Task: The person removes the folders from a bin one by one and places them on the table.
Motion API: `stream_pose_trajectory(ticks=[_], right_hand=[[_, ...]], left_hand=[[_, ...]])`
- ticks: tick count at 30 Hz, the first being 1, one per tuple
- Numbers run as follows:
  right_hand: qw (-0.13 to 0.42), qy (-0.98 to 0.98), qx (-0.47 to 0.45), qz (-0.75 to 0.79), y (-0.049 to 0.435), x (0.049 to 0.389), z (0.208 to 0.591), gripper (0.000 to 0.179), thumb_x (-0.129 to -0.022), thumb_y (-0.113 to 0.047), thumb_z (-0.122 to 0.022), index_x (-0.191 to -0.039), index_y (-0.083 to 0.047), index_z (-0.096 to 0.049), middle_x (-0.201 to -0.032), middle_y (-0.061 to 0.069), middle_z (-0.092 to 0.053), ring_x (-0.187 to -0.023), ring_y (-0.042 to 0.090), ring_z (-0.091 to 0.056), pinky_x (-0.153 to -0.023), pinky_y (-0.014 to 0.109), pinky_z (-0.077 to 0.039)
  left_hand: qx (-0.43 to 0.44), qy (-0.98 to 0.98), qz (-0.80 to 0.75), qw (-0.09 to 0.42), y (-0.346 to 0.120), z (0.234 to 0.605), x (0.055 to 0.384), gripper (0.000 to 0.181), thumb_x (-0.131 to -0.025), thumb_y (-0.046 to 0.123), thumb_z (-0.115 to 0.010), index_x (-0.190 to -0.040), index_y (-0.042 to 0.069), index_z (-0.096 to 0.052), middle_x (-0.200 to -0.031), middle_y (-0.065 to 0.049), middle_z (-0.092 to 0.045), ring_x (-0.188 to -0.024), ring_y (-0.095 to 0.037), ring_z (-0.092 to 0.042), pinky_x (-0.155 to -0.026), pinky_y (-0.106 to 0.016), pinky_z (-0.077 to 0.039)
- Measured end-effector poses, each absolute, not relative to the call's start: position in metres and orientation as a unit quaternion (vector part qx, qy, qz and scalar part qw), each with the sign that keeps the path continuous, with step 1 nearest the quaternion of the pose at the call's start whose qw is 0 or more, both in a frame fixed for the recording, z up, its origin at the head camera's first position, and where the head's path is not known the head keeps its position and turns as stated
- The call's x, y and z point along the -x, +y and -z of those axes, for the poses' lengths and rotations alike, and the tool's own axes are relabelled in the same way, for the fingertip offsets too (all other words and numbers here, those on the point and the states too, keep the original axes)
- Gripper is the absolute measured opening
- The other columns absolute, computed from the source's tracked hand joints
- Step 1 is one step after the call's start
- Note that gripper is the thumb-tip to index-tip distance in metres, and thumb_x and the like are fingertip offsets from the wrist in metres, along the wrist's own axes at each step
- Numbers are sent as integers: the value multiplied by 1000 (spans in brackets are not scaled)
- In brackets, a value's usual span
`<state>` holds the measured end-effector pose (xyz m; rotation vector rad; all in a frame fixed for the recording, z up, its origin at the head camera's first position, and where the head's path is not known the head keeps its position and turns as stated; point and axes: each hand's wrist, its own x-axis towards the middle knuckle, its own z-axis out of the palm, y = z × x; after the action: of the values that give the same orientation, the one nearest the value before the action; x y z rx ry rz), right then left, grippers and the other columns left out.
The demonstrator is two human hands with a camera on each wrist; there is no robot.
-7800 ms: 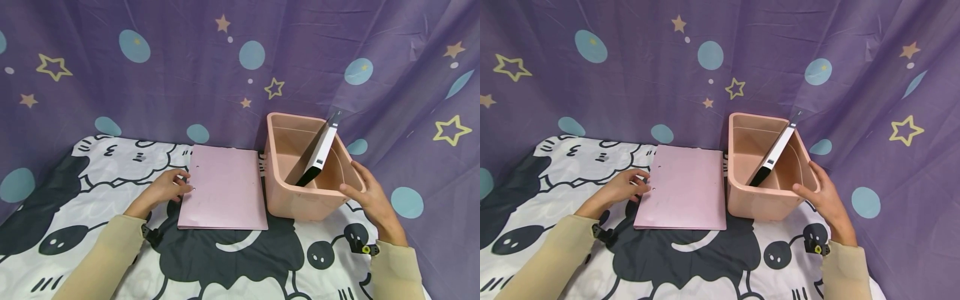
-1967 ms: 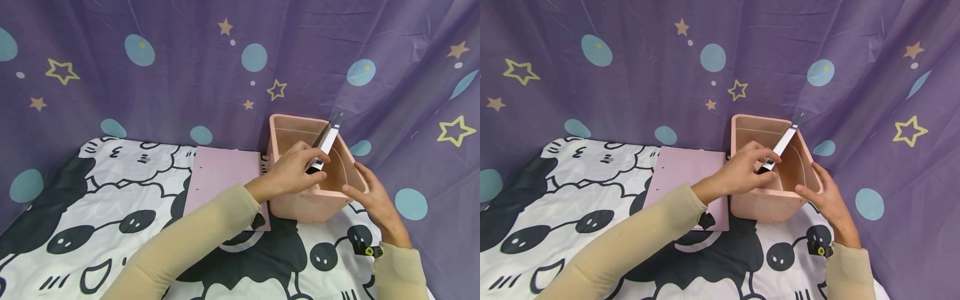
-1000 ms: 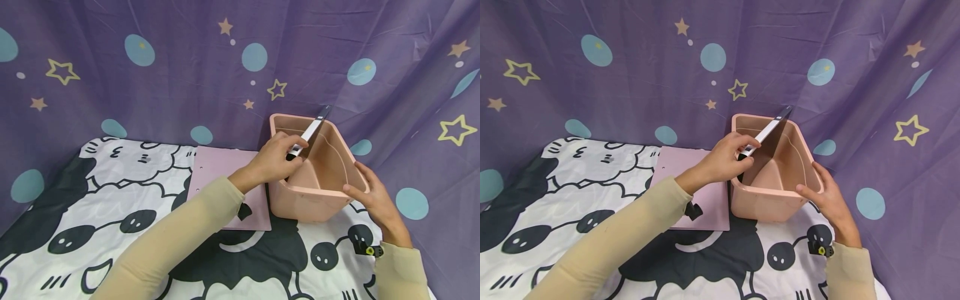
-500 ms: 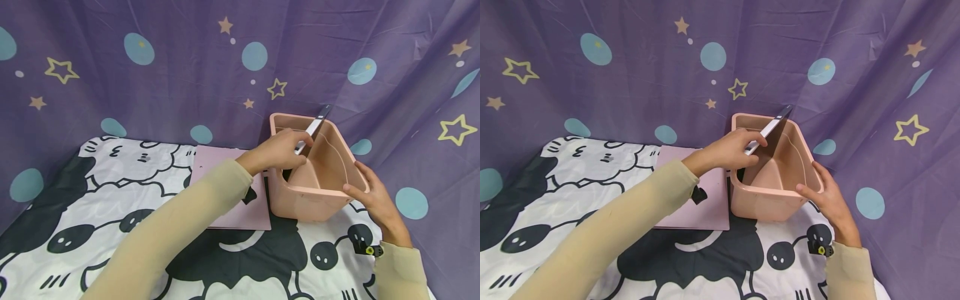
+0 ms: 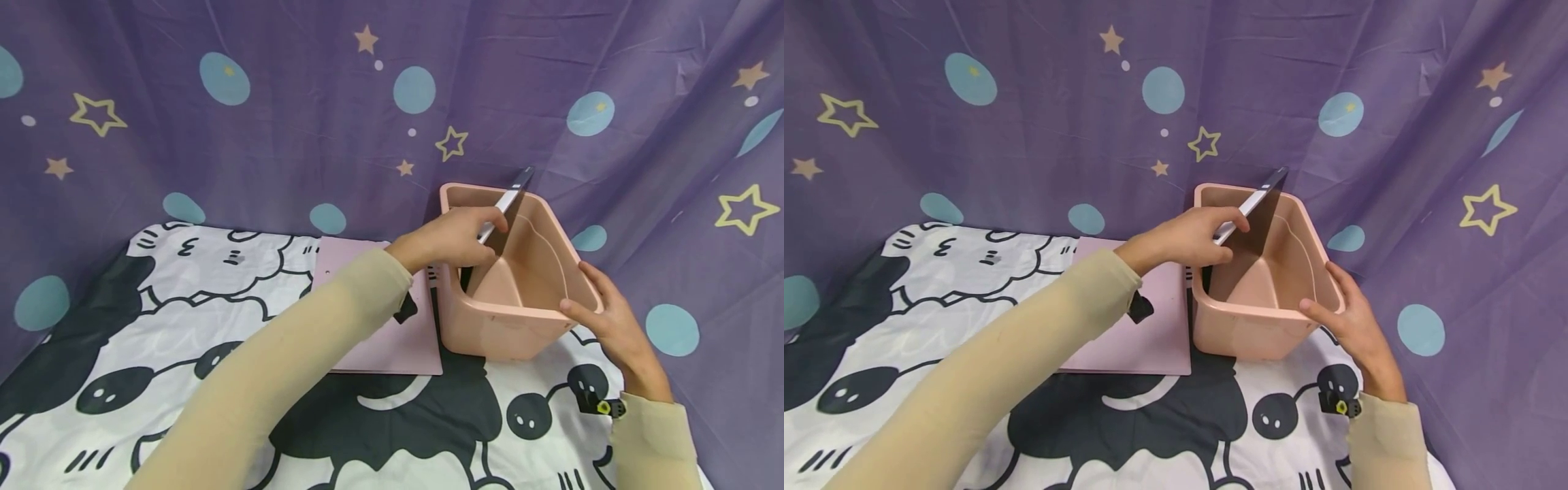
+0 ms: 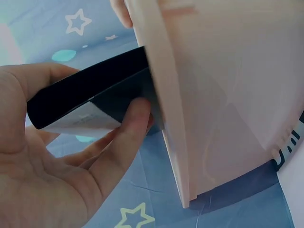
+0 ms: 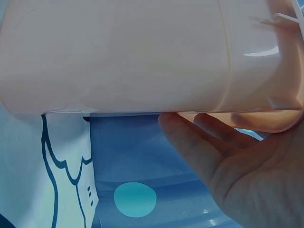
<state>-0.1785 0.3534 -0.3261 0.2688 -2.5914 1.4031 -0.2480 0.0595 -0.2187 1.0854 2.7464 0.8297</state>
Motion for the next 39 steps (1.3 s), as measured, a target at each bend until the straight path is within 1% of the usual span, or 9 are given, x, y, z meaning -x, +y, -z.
stream_pose_trajectory(ticks=[4,7,10,16,20,24,31,33,39], right_hand=[[91,-869,-91,-477,354,178,326,78,-89,-15,-65,-153,-12,-20,-137,23,-35,-108,19,-47,-79,12,-42],[91,-867,-92,-481,353,178,326,78,-89,-14,-65,-153,-11,-20,-136,23,-35,-107,19,-48,-79,12,-43],[92,-868,-93,-479,352,178,326,78,-89,-14,-65,-152,-11,-21,-136,23,-36,-107,20,-48,-79,12,-43],[90,-869,-92,-477,352,178,325,79,-89,-15,-66,-153,-12,-20,-137,23,-35,-108,20,-47,-79,12,-43],[91,-873,-92,-471,353,179,325,79,-88,-15,-66,-153,-12,-20,-138,24,-35,-109,20,-47,-79,12,-42],[91,-875,-92,-467,353,179,325,80,-88,-16,-66,-153,-12,-20,-138,24,-35,-109,20,-47,-79,11,-42],[91,-875,-91,-467,353,178,325,80,-88,-15,-67,-153,-12,-20,-138,24,-36,-109,20,-47,-79,12,-42],[91,-875,-91,-467,353,178,325,80,-88,-15,-67,-153,-11,-20,-138,24,-36,-109,20,-47,-79,12,-42],[92,-874,-91,-468,352,178,324,80,-88,-15,-67,-152,-11,-21,-137,24,-36,-108,20,-48,-79,12,-42]], left_hand=[[-347,894,-274,74,61,213,254,48,-84,14,-63,-130,17,-51,-109,-6,-59,-88,-17,-58,-60,-24,-51],[-341,897,-266,87,63,209,257,48,-83,13,-63,-129,17,-51,-114,-6,-57,-92,-18,-57,-58,-25,-52],[-338,902,-254,84,66,206,260,48,-82,14,-66,-128,18,-53,-114,-3,-56,-96,-17,-55,-63,-23,-50],[-332,905,-252,83,69,205,264,52,-79,14,-71,-128,19,-53,-115,-2,-56,-97,-16,-53,-67,-23,-48],[-333,906,-251,78,69,207,266,52,-78,14,-71,-127,19,-54,-118,-3,-56,-96,-16,-52,-68,-22,-46],[-335,898,-275,78,66,210,268,53,-76,7,-69,-126,17,-55,-122,-5,-54,-96,-17,-51,-69,-22,-44],[-329,878,-339,80,59,216,271,54,-74,1,-67,-125,14,-57,-108,-7,-58,-87,-18,-51,-71,-22,-42],[-326,875,-348,81,58,217,271,54,-73,0,-67,-125,13,-57,-106,-7,-58,-86,-18,-51,-71,-22,-42],[-311,871,-370,84,55,218,270,55,-74,-2,-66,-126,14,-58,-98,-9,-60,-83,-18,-52,-71,-24,-44]])
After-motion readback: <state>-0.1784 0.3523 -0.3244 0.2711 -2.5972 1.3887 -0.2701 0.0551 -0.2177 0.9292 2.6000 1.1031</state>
